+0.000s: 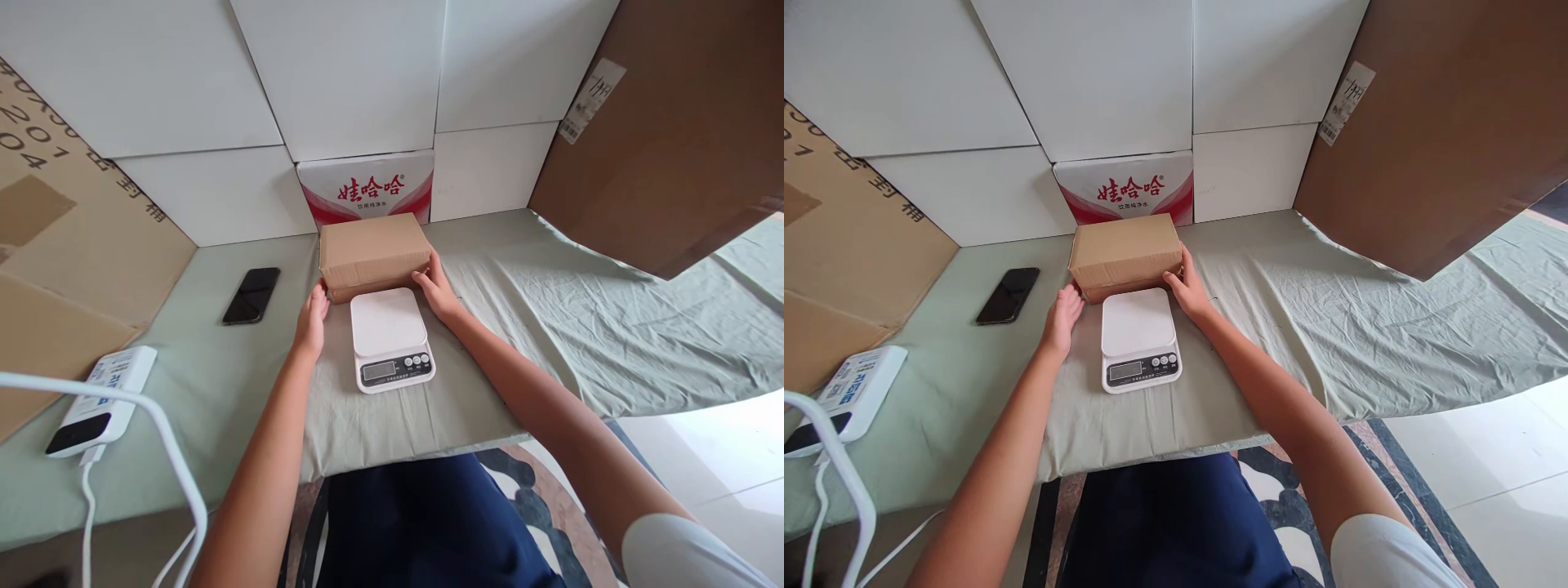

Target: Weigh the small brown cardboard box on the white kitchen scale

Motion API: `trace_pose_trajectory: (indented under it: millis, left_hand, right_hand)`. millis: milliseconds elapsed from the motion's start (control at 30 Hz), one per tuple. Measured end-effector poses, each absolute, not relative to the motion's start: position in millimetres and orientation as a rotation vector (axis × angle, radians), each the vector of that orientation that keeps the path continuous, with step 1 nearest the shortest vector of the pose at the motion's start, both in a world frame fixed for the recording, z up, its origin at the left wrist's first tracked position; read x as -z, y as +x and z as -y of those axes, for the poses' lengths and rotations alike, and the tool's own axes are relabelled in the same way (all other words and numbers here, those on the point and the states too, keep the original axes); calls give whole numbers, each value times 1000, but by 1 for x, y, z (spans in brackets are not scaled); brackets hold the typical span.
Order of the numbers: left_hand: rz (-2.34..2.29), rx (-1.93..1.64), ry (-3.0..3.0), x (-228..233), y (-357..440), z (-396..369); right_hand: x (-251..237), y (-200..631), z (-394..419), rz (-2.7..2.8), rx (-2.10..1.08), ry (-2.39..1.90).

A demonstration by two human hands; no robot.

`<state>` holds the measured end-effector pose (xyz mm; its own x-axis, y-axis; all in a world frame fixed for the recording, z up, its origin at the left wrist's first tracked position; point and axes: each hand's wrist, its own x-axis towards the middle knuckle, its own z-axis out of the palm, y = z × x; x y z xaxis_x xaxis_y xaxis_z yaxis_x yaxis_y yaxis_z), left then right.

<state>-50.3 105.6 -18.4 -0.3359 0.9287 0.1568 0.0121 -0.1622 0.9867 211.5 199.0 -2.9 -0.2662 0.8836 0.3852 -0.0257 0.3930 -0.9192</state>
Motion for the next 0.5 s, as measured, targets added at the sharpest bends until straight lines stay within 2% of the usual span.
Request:
trace_pose_trajectory:
  millis: [167, 300, 500]
  left_hand:
    - [-1327, -1588, 1211, 16, -48, -107]
    - [-1304, -1630, 1350, 5, -46, -98]
    - [-1254, -1752, 1424, -6, -35, -46]
  right_hand:
    - [3, 211, -200, 1619, -1033, -760]
    - [-1, 214, -192, 1639, -850, -742]
    - [0, 232, -153, 1706, -637, -763]
